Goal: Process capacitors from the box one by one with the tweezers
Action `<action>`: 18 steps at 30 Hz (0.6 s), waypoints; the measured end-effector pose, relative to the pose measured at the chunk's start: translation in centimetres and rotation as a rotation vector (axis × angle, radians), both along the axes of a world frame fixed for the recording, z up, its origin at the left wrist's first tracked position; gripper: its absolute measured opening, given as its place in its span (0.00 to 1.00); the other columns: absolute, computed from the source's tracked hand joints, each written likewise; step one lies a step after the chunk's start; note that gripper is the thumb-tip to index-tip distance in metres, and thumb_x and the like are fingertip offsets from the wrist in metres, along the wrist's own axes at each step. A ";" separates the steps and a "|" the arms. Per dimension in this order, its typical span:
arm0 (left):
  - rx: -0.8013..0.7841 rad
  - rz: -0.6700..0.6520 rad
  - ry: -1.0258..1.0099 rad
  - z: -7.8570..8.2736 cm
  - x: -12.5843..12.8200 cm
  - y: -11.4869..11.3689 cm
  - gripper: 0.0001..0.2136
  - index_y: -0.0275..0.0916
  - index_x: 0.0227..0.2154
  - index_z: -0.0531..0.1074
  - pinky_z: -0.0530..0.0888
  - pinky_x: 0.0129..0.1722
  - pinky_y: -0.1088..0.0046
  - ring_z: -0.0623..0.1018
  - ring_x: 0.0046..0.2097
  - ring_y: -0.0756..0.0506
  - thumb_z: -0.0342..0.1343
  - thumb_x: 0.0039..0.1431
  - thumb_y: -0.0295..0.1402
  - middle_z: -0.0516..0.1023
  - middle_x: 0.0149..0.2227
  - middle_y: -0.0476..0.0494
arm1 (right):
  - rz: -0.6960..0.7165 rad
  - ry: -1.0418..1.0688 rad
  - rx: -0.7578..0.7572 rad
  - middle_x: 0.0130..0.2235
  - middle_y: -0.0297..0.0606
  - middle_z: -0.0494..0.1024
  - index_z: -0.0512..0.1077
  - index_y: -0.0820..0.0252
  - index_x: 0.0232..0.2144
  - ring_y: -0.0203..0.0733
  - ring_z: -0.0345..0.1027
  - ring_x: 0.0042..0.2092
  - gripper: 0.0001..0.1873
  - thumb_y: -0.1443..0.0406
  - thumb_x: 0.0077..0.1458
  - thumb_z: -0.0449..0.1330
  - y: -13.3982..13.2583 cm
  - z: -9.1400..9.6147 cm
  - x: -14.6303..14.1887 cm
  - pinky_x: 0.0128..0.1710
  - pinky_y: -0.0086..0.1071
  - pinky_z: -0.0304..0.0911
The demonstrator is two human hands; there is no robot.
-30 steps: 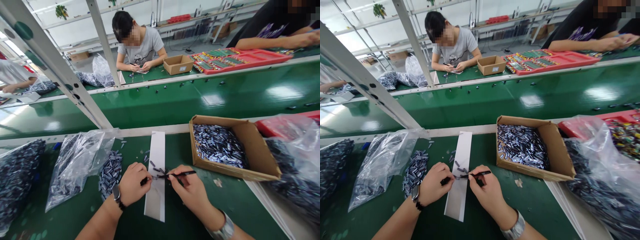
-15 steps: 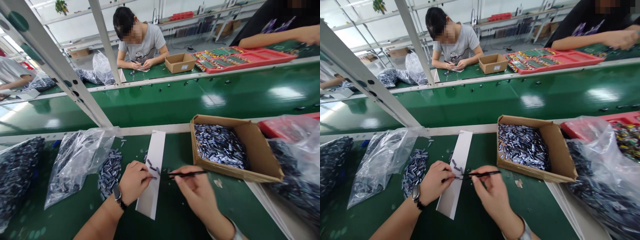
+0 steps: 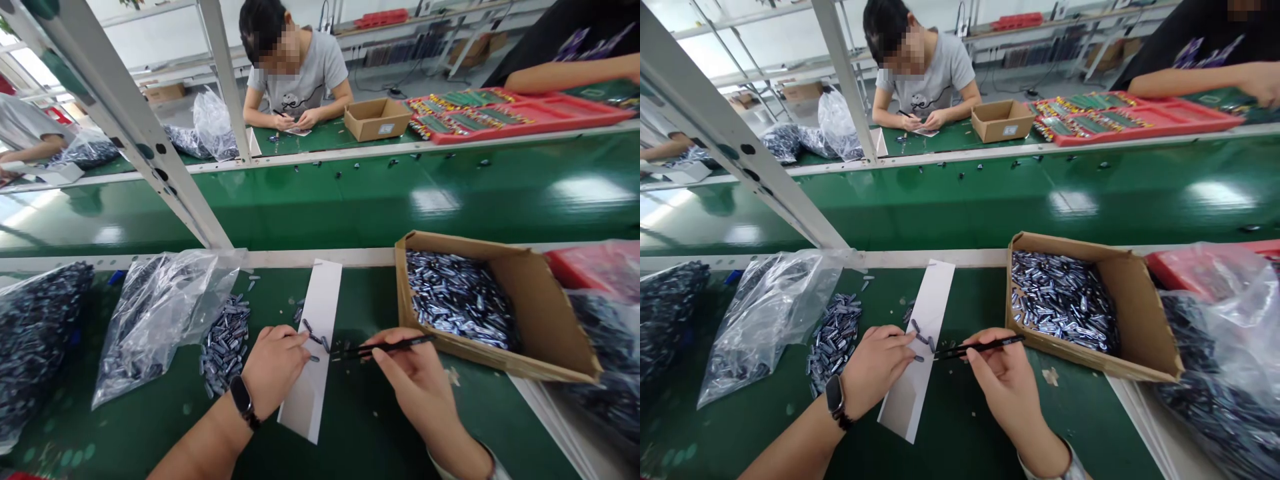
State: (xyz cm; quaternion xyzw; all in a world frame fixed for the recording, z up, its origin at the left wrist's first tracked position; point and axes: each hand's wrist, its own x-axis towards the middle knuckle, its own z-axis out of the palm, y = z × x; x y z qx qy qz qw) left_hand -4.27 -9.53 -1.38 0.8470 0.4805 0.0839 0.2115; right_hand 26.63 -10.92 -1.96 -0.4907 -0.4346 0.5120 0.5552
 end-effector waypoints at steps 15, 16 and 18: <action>-0.032 -0.077 0.029 1.9 3.5 -0.1 0.11 0.51 0.53 0.96 0.87 0.68 0.52 0.87 0.64 0.36 0.67 0.89 0.31 0.94 0.72 0.45 | -0.047 -0.030 0.013 0.41 0.42 0.95 0.81 0.42 0.43 0.55 0.94 0.39 0.27 0.36 0.68 0.86 0.3 0.7 -0.6 0.41 0.46 0.95; -0.027 -0.075 0.024 2.0 3.7 0.0 0.11 0.50 0.53 0.96 0.87 0.67 0.52 0.87 0.64 0.35 0.68 0.88 0.31 0.94 0.72 0.45 | -0.022 -0.039 0.001 0.42 0.42 0.95 0.81 0.42 0.43 0.56 0.94 0.40 0.27 0.36 0.68 0.86 0.4 0.7 -0.4 0.43 0.47 0.96; -0.009 -0.065 0.000 2.1 3.8 0.0 0.10 0.50 0.52 0.96 0.88 0.65 0.51 0.88 0.64 0.35 0.69 0.86 0.29 0.95 0.71 0.43 | -0.013 -0.054 -0.007 0.42 0.42 0.95 0.81 0.42 0.43 0.56 0.95 0.41 0.28 0.35 0.68 0.86 0.4 0.5 -0.3 0.43 0.48 0.97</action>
